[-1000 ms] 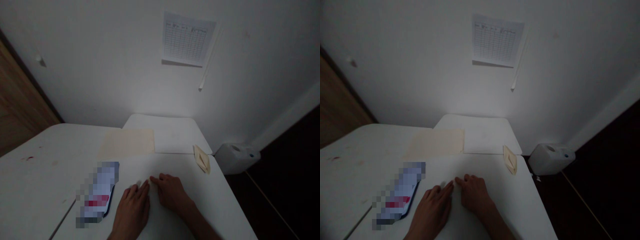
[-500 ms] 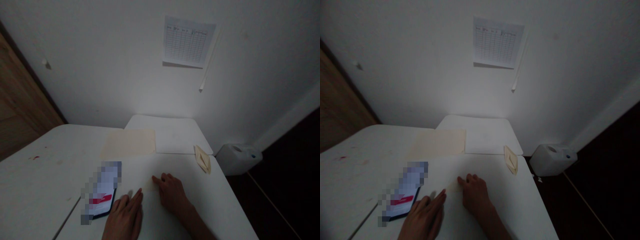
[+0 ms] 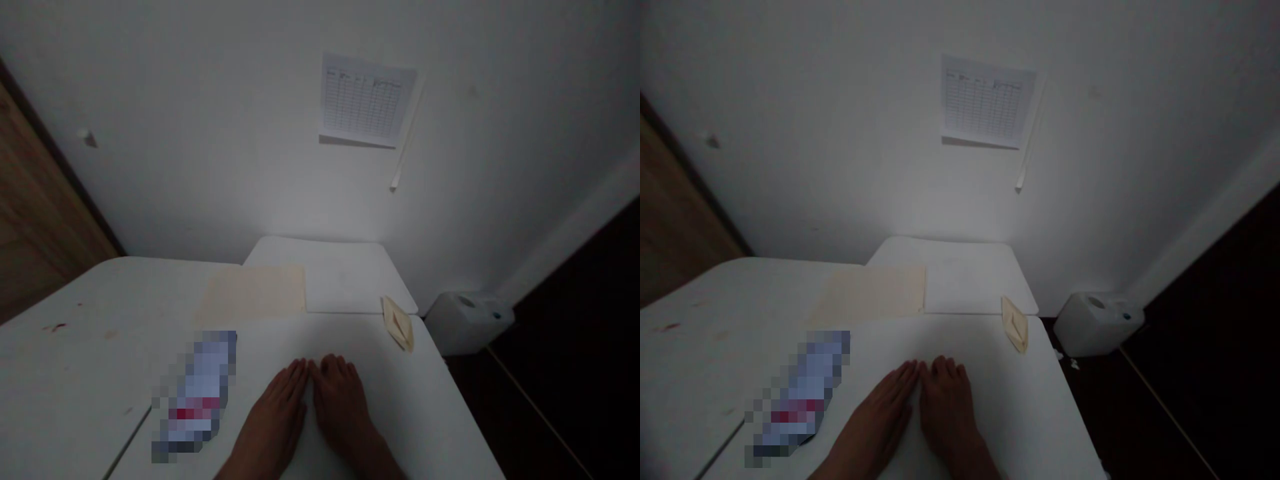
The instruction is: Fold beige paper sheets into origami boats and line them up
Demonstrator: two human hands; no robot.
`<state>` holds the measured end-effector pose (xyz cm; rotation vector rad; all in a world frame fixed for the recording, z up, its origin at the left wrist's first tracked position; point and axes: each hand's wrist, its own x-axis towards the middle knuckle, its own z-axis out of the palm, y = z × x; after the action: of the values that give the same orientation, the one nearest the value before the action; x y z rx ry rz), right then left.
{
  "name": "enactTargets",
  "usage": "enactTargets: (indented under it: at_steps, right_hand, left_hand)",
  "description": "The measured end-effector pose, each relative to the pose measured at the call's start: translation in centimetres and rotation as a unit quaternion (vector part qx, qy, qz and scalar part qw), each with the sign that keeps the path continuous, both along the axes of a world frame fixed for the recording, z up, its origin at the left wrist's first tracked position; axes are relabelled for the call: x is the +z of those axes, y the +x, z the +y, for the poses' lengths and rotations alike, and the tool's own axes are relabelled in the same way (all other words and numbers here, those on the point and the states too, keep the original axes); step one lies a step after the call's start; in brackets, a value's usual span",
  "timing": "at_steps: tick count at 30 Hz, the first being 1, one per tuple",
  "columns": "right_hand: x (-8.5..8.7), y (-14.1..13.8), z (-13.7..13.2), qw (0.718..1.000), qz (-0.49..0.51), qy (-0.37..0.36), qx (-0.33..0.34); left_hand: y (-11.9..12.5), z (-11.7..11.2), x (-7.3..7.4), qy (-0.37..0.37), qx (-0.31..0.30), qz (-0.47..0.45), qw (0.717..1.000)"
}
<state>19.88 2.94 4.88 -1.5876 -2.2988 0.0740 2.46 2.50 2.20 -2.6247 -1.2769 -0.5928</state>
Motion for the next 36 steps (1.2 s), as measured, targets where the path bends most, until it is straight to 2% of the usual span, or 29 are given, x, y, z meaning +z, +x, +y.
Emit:
enactTargets:
  at_steps: [4, 8, 16, 21, 27, 36]
  right_hand:
    - [-0.3, 0.5, -1.1, 1.0, 0.017, 0.012, 0.021]
    - [-0.4, 1.3, -1.7, 0.999, -0.005, -0.008, 0.051]
    - [-0.5, 3.8, -1.9, 0.997, -0.027, -0.061, -0.025]
    - [-0.6, 5.5, -2.3, 0.994, -0.051, -0.063, -0.069]
    - [-0.7, 5.8, -2.3, 0.992, -0.068, -0.069, -0.075]
    - [-0.8, 5.8, -2.2, 0.993, -0.061, -0.066, -0.08]
  left_hand:
    - [-0.1, -0.3, 0.3, -0.006, -0.005, -0.003, 1.0]
    - [-0.1, -0.4, 0.4, -0.004, -0.004, -0.001, 1.0]
    - [-0.1, -0.5, 0.9, -0.022, 0.0, 0.009, 1.0]
    - [-0.1, -0.5, 1.1, -0.023, 0.0, 0.015, 1.0]
    - [-0.2, -0.7, 1.2, -0.019, -0.001, 0.015, 1.0]
    - [-2.3, -1.7, 1.2, 0.009, 0.029, 0.03, 0.999]
